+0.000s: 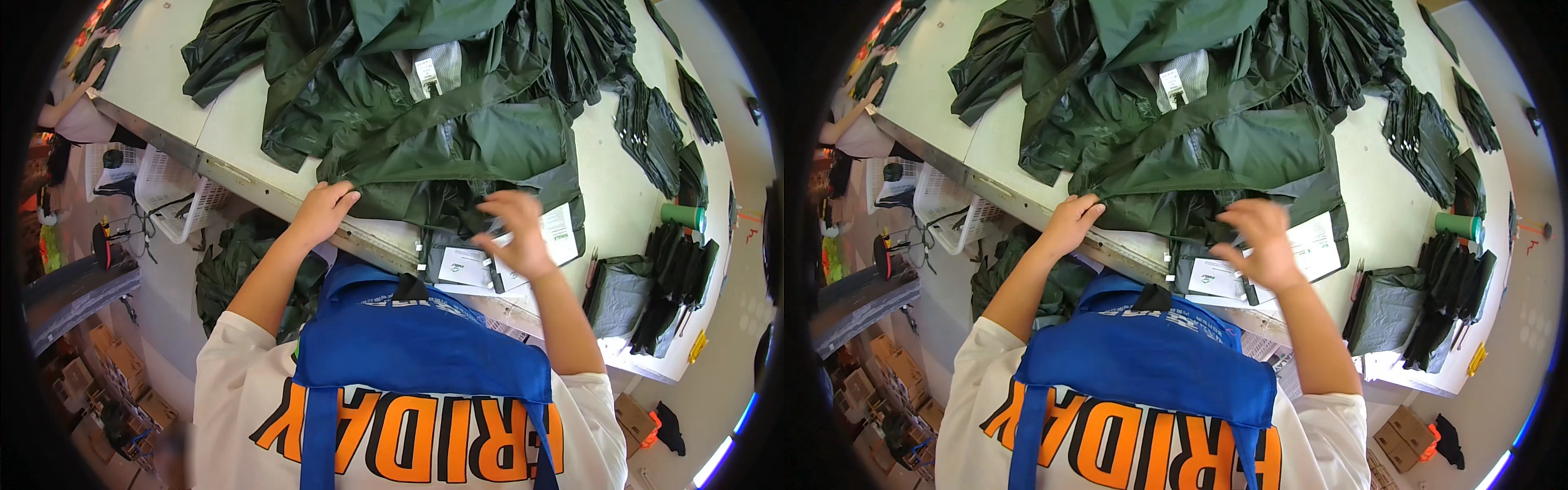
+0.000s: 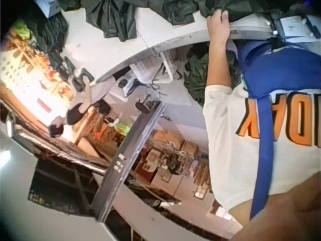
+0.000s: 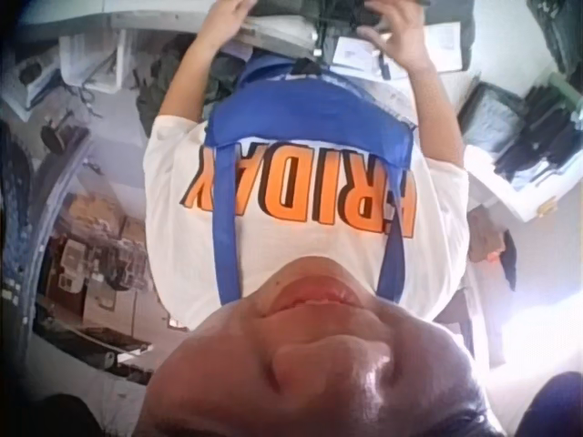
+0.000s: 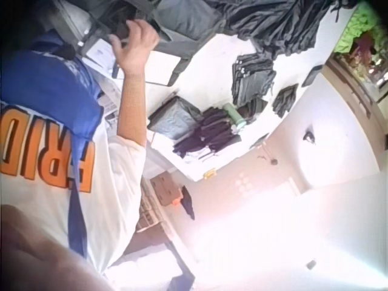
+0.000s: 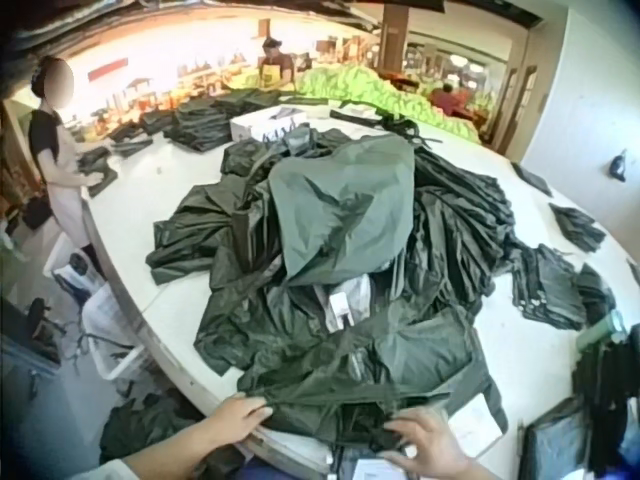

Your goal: The person folds a dark green jacket on a white table. They smooth the fabric, fold the sleeves and body, and place a tag inside the collar before stacking the finished item.

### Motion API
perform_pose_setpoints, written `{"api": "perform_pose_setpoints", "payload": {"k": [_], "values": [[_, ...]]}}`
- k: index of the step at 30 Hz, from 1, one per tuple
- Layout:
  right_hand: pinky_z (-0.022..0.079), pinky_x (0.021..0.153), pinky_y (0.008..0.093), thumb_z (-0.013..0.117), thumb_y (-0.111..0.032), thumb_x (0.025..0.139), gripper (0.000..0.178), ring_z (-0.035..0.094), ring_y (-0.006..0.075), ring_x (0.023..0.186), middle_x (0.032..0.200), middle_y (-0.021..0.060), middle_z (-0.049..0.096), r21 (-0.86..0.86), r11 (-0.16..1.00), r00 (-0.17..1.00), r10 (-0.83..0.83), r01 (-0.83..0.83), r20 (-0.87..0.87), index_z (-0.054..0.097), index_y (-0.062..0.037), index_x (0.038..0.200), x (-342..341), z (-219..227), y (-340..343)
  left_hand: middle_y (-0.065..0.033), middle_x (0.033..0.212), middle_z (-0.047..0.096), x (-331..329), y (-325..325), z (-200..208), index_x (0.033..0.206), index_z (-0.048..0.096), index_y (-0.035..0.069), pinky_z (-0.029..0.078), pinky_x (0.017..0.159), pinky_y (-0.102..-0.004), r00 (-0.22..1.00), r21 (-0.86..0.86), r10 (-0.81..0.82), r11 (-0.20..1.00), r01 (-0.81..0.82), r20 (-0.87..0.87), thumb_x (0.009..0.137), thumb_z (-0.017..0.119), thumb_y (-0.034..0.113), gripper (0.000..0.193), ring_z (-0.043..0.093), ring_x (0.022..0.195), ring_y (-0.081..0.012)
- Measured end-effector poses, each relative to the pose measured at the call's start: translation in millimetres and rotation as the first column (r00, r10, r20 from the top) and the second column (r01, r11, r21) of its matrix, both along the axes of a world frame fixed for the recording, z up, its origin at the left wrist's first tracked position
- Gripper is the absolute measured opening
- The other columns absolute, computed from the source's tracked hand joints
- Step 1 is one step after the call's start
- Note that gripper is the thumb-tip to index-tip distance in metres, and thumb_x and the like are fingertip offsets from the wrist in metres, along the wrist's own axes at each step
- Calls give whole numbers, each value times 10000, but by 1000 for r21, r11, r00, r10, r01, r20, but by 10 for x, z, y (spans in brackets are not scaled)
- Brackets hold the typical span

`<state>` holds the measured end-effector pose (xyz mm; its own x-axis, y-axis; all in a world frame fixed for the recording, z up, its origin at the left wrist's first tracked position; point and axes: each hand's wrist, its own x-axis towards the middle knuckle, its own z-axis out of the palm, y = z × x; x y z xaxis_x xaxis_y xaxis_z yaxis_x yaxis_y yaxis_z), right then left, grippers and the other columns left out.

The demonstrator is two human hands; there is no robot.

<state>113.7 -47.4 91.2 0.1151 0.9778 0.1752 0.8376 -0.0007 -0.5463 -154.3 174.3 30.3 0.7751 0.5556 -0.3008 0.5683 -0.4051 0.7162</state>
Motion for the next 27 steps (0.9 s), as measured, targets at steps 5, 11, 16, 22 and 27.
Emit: {"api": "perform_pose_setpoints", "payload": {"k": [5,11,16,22,27], "values": [[281,1058,515,700,-149,764,173,590,247,933,876,57,621,-355,931,986,22,-80,-163,650,-87,917,68,-282,-66,-141,1100,595,-71,77,19,677,470,-30,410,890,-382,958,171,-61,985,13,280,849,575,107,243,525,964,-305],[340,1046,488,637,-199,838,140,601,304,860,855,102,628,-630,635,871,148,-447,-469,649,-66,879,-128,-74,-107,-161,1359,465,-587,-108,-90,677,621,-25,328,1033,-456,991,298,-50,951,86,-127,740,637,100,141,464,1149,-371],[462,860,407,630,-181,849,347,586,350,959,1050,170,611,-300,931,945,-271,208,-186,579,-68,1173,-181,-381,82,-150,1288,429,-682,-425,-281,807,656,34,443,844,-368,943,453,329,834,-315,50,758,727,145,141,496,1039,-303],[242,1065,587,712,-305,781,718,268,409,1347,1448,164,326,-237,953,922,-90,190,376,392,-133,1400,-345,-570,301,-121,1234,394,-741,-586,-385,869,615,38,459,757,-265,707,-63,677,730,-681,204,823,692,111,116,556,897,-166],[137,1082,640,634,-500,808,740,156,392,1405,1516,135,219,-387,922,979,89,-11,182,373,-185,1425,-829,-723,236,-93,1093,551,-578,-713,-305,1161,446,55,484,795,-325,130,-766,990,131,-630,63,843,658,53,382,590,905,-190]]}}
